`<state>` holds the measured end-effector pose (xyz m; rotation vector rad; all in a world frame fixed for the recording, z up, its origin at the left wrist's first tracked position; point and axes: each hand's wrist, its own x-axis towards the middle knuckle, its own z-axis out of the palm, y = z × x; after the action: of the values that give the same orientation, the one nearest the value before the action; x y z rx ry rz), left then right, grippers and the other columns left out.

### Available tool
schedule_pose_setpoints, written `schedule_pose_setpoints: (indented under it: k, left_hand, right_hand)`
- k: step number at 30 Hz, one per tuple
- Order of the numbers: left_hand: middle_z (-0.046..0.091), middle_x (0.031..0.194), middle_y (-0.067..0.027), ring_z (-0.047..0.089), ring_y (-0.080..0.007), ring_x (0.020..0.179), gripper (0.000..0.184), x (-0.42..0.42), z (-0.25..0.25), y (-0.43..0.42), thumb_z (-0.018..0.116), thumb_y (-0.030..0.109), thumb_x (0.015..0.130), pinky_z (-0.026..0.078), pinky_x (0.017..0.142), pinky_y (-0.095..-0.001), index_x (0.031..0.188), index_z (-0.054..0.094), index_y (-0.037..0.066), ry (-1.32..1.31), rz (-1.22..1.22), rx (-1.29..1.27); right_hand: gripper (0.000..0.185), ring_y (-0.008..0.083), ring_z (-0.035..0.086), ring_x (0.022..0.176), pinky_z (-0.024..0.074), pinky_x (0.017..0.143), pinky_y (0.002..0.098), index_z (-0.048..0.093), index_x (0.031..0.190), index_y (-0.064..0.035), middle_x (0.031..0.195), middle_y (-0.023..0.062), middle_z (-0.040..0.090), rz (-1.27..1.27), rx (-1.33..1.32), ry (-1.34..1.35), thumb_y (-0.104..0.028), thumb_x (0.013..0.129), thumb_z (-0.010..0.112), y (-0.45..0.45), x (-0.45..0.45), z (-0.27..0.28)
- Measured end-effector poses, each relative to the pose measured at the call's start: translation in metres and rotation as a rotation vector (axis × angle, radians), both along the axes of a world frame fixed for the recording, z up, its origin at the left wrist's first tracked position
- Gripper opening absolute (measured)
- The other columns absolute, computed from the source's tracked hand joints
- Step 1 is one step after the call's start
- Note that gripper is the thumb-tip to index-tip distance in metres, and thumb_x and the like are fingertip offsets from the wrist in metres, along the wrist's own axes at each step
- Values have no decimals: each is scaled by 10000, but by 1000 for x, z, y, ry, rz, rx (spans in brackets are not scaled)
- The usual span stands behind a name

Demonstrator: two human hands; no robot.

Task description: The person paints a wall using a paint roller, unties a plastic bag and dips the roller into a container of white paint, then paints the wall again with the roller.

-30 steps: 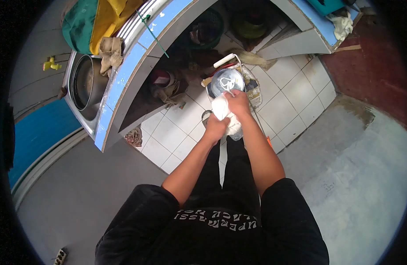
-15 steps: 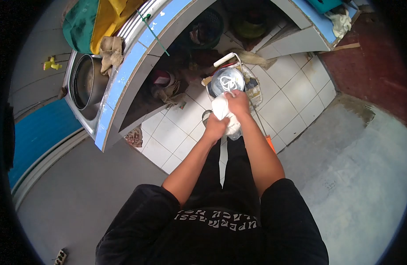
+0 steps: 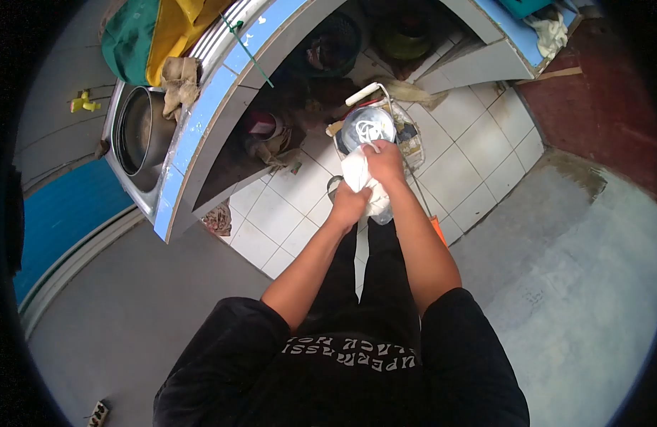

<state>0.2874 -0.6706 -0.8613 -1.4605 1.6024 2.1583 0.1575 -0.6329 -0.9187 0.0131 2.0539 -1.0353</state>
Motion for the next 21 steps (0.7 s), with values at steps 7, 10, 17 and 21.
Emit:
schedule_pose_setpoints:
  k: [7,10,17,21]
  left_hand:
    - [722,1084,-142,692,-222,975,364,9,-12,33,617,15,861,532,864,-361,1214,637,-72,28,69,46]
    - [729,1051,-143,700,-223,930,338,-5,3,13,617,26,859,541,824,-360,1178,650,-78,-24,-43,24]
    - [728,1061,-141,701,-240,927,352,-7,14,17,630,22,858,546,810,-362,1196,656,-70,-30,50,53]
    - [720,1081,-141,698,-235,947,367,8,-7,31,623,13,864,544,828,-352,1222,647,-67,40,120,67]
  right_hand:
    - [338,189,685,820,535,747,340,719,1077,65,935,132,744,134,131,58,-233,919,737,23,6,-10]
    - [303,186,679,794,533,726,339,720,1061,67,922,128,743,78,115,98,-200,918,733,24,0,-34]
    - [459,355,722,1025,538,910,407,732,1122,47,1074,264,736,172,117,19,-330,861,760,17,-7,-17]
    - [479,374,710,1061,535,938,411,722,1141,59,1112,270,727,192,164,1,-325,858,763,18,2,0]
